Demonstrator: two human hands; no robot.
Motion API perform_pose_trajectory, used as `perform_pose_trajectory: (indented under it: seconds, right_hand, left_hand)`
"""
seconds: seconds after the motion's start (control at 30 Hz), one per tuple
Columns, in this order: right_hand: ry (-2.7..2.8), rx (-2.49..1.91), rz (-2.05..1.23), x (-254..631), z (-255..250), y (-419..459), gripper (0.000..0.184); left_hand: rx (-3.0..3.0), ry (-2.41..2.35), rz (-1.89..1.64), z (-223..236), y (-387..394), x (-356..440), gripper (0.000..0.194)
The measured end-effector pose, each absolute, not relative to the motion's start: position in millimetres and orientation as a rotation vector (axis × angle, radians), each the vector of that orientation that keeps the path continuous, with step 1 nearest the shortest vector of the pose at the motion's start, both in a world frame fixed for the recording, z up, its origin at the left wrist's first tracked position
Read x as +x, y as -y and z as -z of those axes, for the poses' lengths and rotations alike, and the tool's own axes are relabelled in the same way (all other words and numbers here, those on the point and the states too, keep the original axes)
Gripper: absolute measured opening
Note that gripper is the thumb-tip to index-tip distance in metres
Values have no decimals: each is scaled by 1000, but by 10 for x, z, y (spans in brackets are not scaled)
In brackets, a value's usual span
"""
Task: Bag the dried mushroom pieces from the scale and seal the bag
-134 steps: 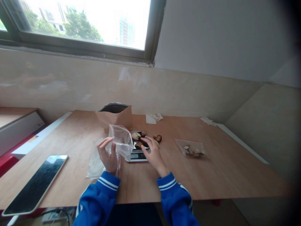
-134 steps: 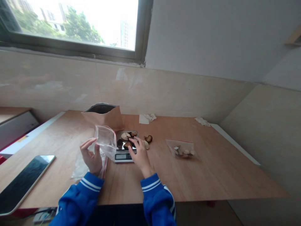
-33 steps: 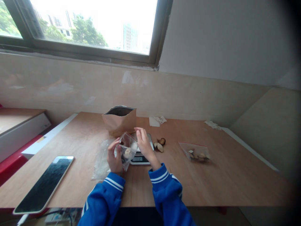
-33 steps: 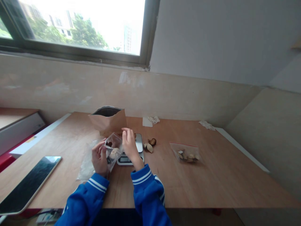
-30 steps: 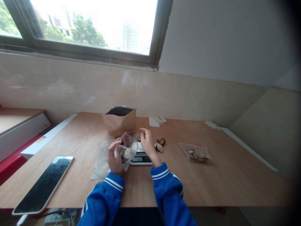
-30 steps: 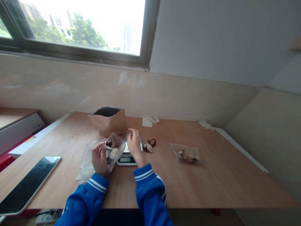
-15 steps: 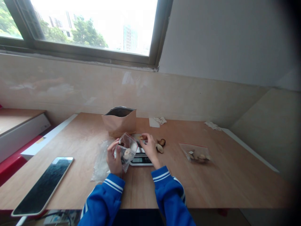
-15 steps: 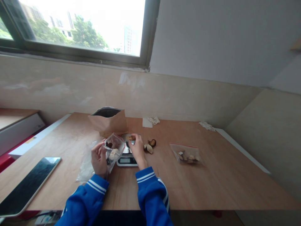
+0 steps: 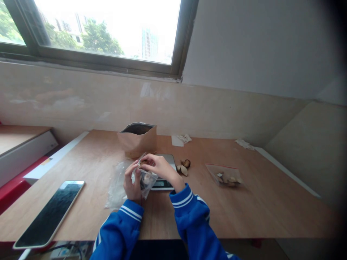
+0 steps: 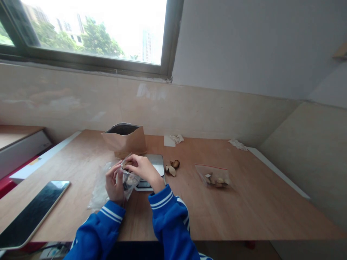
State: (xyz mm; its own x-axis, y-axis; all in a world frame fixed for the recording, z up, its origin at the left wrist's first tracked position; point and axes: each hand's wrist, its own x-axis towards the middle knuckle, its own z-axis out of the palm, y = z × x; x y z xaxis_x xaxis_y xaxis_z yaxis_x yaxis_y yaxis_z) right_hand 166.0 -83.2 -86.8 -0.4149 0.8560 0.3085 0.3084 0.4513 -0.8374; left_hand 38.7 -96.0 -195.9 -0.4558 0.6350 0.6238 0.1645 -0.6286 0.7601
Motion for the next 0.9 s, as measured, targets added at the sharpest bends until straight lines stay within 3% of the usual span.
perform_pose_trajectory:
  seconds: [0.1, 0.27, 0.47, 0.67, 0.8, 0.9]
  right_hand:
    - [1924, -995, -881, 1658, 884, 856, 22]
    - [1696, -1200, -471, 1727, 1052, 1023, 28]
    - [1513, -1255, -914, 1593, 1377, 1253, 73]
    - [1290, -1038, -1057, 1514, 1464, 1264, 59]
    - [1217, -958, -1054, 1643, 1463, 1239, 36]
    - [1231, -927, -1019, 1780, 1466, 1247, 34]
  left_hand:
    - [1406, -1182, -2161, 1967, 949, 363, 24]
    - [1375, -1329, -2272, 1969, 922, 339, 25]
    - [1365, -1325, -2413, 1959, 908, 361, 24]
    - [1548, -1303, -2359, 1974, 1014, 343, 25]
    - [1593, -1431, -2279, 1949, 1091, 312, 32]
    - [1549, -1555, -2157, 1911, 1101, 303, 40]
